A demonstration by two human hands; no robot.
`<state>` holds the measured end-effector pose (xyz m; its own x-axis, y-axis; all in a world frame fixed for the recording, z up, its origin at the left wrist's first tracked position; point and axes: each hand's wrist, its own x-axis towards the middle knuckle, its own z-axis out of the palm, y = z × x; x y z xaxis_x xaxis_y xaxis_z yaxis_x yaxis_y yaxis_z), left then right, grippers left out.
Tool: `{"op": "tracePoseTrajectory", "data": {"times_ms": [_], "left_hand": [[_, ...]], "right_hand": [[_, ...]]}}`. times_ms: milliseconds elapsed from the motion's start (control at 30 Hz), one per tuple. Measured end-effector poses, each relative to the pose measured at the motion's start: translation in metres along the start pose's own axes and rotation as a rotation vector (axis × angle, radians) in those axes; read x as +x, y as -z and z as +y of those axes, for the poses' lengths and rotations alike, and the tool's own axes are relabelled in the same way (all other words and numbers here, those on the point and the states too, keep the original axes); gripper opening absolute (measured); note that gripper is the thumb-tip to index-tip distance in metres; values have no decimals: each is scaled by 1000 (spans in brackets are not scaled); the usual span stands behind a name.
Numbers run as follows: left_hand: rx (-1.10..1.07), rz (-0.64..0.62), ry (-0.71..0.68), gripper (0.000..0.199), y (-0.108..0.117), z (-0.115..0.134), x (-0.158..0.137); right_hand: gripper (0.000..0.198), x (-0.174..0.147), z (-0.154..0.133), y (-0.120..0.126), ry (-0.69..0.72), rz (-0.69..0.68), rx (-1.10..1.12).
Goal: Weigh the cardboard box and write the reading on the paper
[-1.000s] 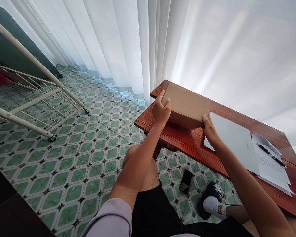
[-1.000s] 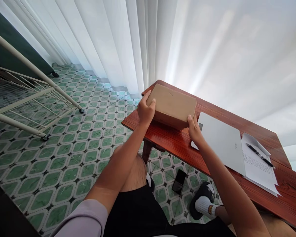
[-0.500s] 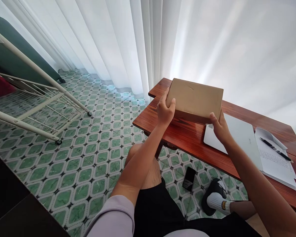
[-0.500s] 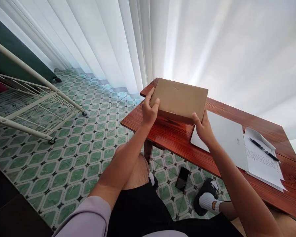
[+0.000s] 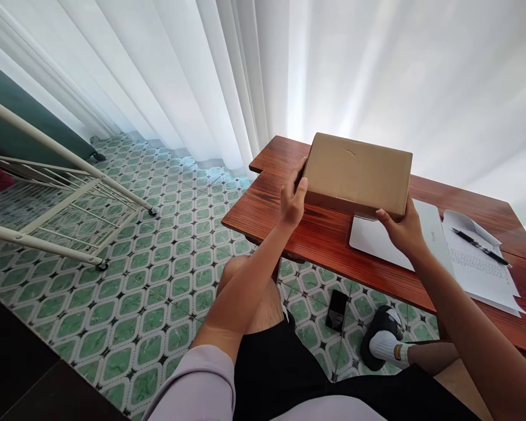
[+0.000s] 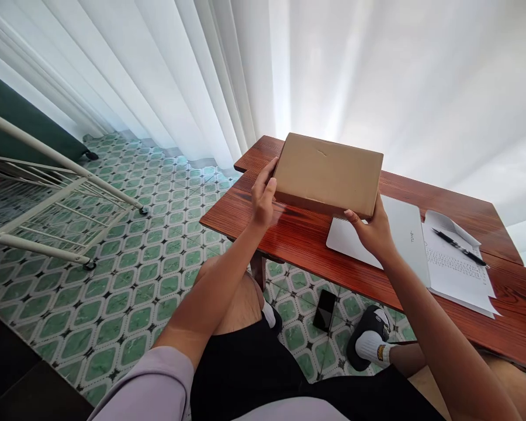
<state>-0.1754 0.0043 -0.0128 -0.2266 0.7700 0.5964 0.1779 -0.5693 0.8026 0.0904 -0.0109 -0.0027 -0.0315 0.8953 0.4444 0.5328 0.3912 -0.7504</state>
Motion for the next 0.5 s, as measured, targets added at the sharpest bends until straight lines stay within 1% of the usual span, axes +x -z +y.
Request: {"op": "tracePoseTrajectory", "data": {"times_ms": [100,167,367,500], "left_hand": [[-41,-52,12,61,-5,0,-2],[-69,-104,13,61,-8,0,-2],[-163,-249,51,57,-21,-4,-4],[-260,-358,57,56,-34,-2,-8]], "right_hand": [[70,-3,6,13,10,9,16],[68,-4,10,23,8,31,24],[73,-9,22,52,-38,84,49],[78,-17,32,71,-97,97,51]]}}
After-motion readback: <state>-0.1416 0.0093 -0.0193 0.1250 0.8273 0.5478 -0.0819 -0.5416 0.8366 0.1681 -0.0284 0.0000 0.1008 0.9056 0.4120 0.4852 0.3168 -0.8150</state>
